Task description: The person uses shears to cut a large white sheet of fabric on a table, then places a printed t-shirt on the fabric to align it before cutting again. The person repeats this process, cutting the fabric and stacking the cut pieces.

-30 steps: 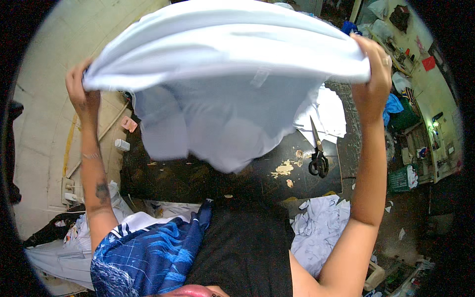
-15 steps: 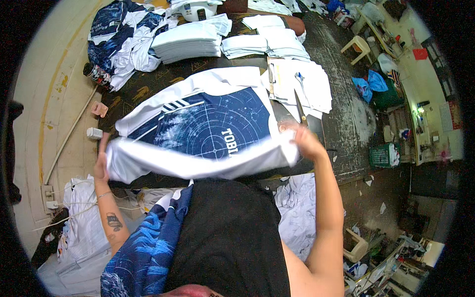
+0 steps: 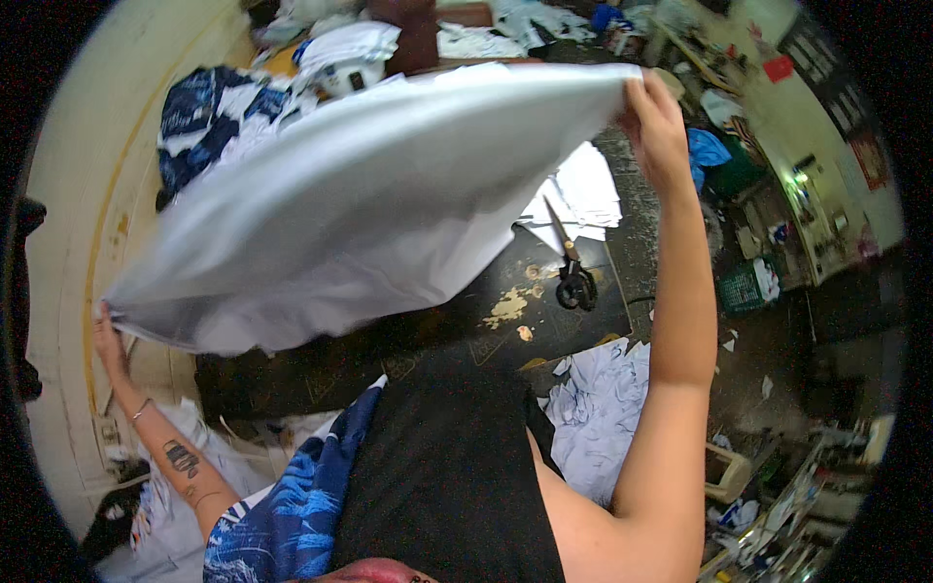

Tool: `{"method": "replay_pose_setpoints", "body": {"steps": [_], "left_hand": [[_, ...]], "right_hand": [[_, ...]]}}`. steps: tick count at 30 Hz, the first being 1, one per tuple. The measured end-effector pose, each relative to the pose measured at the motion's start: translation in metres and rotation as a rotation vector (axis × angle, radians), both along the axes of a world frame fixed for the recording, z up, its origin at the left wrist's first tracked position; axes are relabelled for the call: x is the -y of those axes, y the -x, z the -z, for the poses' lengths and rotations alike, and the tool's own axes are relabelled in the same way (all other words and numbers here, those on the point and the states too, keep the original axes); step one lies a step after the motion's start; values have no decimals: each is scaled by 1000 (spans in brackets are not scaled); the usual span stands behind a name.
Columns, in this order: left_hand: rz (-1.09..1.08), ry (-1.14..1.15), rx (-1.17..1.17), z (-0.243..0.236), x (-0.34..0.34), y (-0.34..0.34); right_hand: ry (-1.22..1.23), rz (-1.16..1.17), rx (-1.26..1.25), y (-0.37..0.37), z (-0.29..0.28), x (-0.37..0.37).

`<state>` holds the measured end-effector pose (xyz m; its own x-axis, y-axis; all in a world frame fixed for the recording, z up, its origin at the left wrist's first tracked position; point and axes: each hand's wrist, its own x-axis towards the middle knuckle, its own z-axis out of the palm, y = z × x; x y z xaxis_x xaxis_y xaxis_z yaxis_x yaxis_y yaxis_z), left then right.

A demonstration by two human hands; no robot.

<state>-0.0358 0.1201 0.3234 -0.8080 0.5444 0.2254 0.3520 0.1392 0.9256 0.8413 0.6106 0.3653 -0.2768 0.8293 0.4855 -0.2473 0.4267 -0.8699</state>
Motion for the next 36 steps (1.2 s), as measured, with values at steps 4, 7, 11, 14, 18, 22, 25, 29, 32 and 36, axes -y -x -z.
{"method": "replay_pose_setpoints", "body": {"steps": [4, 7, 11, 14, 18, 22, 25, 29, 32, 36], "left_hand": [[1, -117, -104, -113, -61, 31], [71, -275, 0, -178, -82, 29], [285, -298, 44, -230, -80, 15], [338, 33, -184, -246, -76, 16], [-22, 506, -626, -242, -76, 30], [174, 325, -663, -244, -74, 38], [225, 425, -695, -250, -70, 31], [291, 209, -639, -249, -70, 15], [312, 109, -630, -245, -71, 10], [197, 249, -617, -252, -73, 12]], "right_hand": [[-520, 453, 285, 39, -120, -7], [-242, 490, 166, 54, -175, -2], [-138, -218, -4, 38, -219, 18], [-499, 90, 471, 28, -236, 32], [-859, 434, 764, 25, -250, 45], [-860, 366, 740, 22, -268, 59], [-745, 393, 739, 18, -284, 73], [-723, 498, 811, 13, -297, 86], [-788, 493, 817, 10, -303, 89], [-884, 467, 798, -1, -315, 96]]}}
